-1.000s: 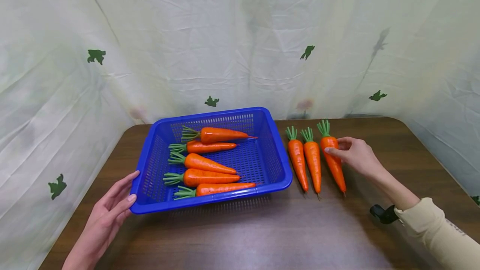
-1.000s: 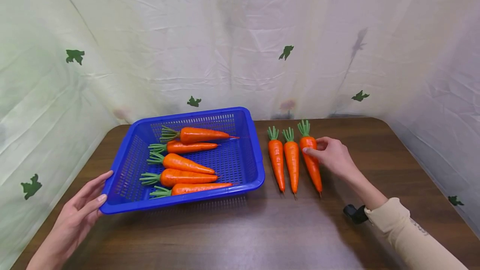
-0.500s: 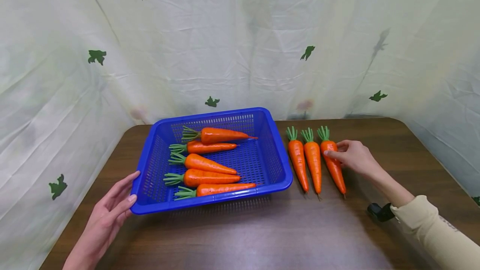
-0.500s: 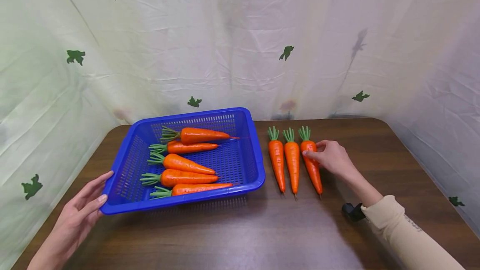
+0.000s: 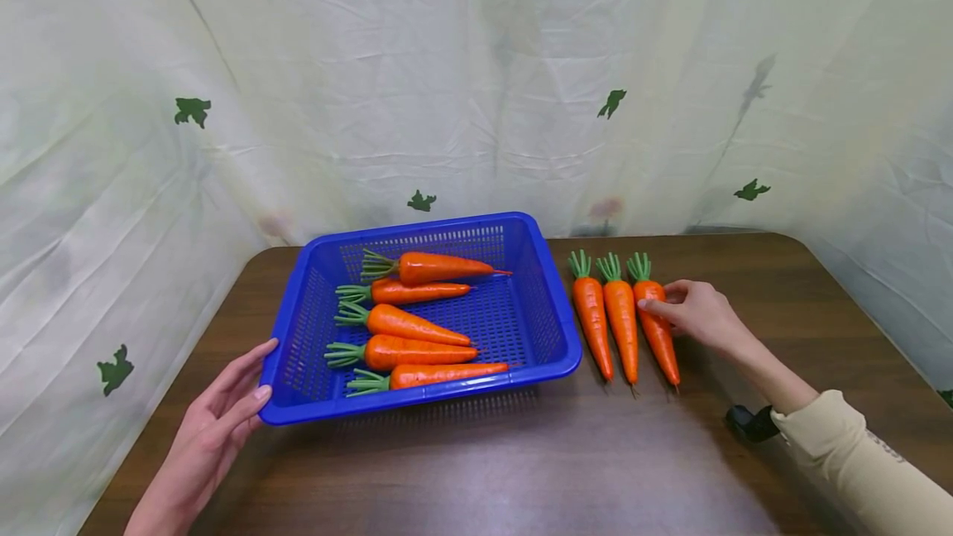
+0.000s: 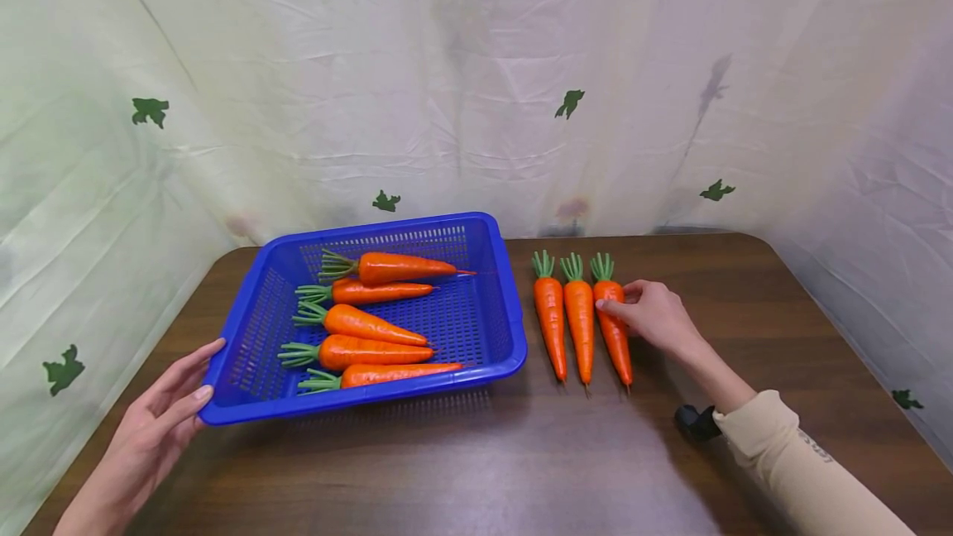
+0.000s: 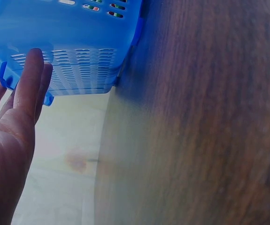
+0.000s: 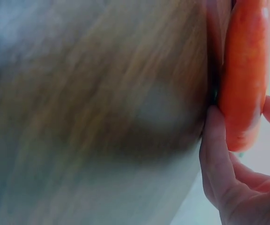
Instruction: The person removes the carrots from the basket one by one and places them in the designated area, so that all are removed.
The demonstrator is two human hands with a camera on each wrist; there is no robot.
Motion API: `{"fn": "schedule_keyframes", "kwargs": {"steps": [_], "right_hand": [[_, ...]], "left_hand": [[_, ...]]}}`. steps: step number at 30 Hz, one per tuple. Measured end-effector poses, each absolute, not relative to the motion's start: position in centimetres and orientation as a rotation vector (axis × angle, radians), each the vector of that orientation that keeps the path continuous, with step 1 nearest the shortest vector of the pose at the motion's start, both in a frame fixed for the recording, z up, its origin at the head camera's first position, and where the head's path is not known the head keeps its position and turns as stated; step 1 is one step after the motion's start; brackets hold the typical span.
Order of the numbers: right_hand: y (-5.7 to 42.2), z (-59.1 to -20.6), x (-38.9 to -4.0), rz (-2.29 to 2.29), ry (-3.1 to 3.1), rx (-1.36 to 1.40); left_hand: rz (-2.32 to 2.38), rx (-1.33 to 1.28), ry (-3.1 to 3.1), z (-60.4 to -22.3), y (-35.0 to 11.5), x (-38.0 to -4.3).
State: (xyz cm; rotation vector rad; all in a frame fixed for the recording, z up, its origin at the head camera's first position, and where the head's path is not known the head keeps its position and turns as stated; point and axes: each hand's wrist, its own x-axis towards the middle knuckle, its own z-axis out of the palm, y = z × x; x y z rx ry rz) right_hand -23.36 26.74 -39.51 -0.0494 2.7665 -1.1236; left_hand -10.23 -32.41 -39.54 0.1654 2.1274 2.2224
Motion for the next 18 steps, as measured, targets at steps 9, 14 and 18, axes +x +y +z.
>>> {"fn": "schedule_keyframes", "kwargs": {"steps": [9, 14, 18], "right_hand": [[27.2, -39.2, -22.9, -1.207, 2.712, -0.062], [27.8, -38.9, -22.5, -1.255, 2.726, -0.071], [28.0, -38.7, -22.0, -1.277, 2.748, -0.078]], "left_hand": [[2.211, 0.158, 2.135, -39.6, -32.4, -10.2], [2.214, 0.163, 2.136, -39.5, -32.4, -10.2], [2.216, 0.158, 2.134, -39.5, -32.4, -10.3]]}}
